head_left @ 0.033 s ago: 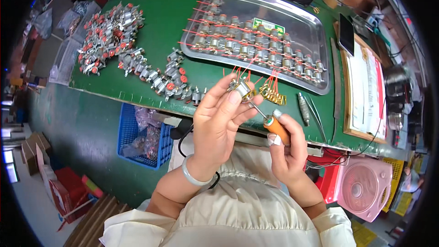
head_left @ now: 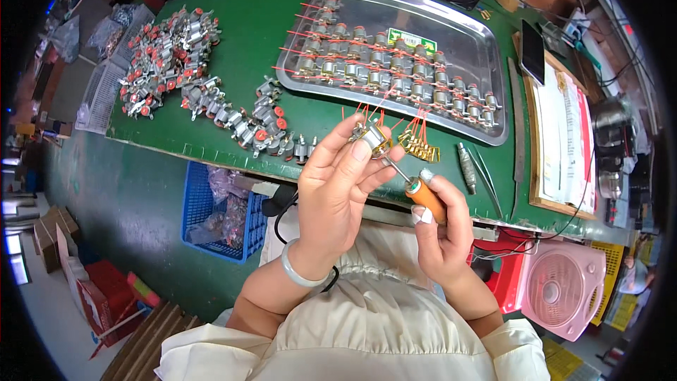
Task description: The recorder is assembling small electric motors by attaching components and using a screwdriver.
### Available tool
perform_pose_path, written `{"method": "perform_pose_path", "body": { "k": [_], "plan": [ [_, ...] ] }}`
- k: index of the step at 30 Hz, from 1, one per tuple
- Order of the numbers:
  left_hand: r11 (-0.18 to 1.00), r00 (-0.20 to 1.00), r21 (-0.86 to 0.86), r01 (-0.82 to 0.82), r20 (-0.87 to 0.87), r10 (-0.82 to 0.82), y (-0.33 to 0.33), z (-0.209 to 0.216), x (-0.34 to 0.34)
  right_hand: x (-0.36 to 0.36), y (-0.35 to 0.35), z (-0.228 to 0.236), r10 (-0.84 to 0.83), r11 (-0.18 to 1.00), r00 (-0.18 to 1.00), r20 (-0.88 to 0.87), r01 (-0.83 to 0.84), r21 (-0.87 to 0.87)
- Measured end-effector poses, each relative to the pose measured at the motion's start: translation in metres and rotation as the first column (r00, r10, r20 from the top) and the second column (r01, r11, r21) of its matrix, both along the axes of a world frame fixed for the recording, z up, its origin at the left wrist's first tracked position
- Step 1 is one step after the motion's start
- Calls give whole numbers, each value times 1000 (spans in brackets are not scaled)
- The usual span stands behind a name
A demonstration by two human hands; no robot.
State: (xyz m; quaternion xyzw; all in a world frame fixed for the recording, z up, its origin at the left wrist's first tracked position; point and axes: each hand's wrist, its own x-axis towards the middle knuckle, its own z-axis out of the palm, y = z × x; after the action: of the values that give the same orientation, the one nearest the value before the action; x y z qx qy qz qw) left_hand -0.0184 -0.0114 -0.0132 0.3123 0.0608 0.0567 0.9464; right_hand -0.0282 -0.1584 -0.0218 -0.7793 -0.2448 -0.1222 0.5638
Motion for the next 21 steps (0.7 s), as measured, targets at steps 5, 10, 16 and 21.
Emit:
{"method": "perform_pose_path", "body": {
  "k": [5, 10, 16, 21],
  "plan": [
    [1000, 999, 14, -22, -27, 22, -9, 0, 4, 0, -4, 2, -57, 996, 997, 58, 61, -71],
    [997, 998, 53, -63, 4, 63, -10, -2, 8, 6, -15, 6, 200, 940, 852, -483, -29, 339],
    [982, 991, 137, -134, 40, 130, -11, -5, 9, 9, -11, 7, 557, 718, 514, -652, 96, 690],
    [980, 989, 140, -143, 50, 137, -14, -4, 10, 12, 1, -9, 154, 928, 899, -410, 11, 372]
  ]
}}
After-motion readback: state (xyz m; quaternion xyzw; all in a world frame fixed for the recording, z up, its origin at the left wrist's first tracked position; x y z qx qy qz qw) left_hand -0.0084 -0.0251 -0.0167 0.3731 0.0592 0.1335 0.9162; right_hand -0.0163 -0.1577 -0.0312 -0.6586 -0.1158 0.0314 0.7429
